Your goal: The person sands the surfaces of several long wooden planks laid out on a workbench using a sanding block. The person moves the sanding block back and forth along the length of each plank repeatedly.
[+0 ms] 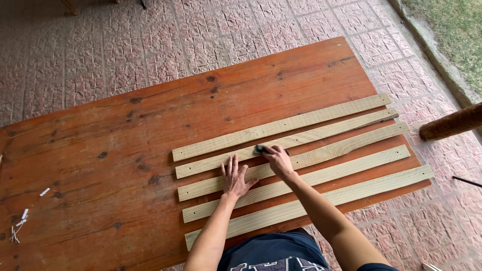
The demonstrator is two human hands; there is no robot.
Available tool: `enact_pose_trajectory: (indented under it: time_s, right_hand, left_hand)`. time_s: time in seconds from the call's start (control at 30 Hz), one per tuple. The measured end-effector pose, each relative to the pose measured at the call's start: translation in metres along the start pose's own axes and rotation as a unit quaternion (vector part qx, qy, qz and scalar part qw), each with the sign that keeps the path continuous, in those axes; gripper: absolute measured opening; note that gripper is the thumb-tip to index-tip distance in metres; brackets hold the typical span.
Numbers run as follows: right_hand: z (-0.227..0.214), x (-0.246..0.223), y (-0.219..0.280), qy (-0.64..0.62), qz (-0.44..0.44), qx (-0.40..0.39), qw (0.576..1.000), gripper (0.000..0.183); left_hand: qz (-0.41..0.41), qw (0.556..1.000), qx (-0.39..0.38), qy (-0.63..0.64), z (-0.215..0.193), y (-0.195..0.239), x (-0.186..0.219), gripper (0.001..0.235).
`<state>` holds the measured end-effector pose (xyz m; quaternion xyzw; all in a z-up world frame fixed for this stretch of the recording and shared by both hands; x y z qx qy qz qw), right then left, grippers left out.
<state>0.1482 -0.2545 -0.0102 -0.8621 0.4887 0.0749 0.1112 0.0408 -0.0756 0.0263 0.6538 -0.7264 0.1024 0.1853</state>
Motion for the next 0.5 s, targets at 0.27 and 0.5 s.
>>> enact_pose_trajectory:
  time_s: [0.27,0.5]
  right_hand:
    - [0.023,-0.001,-0.02,-0.002,0.017,0.004,1.0,0.036]
    - [0.017,-0.026,-0.004,-0.052,-0.023,0.017,0.998,0.035]
  left_hand:
    - [0.01,1.0,-0.001,-0.004,0.004,0.001,0.0,0.075]
    - [0.017,1.0,0.016,-0.021,0.003,-0.002,0.0,0.085]
Point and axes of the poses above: each hand's wrist, its own y-axis away from the middle knuckle, its own z-axis out of the palm, x = y × z, the point moved 5 cm from there along -y, towards the middle knuckle, and after that the axes turned 7 degrees about z, right-handed, at the moved point
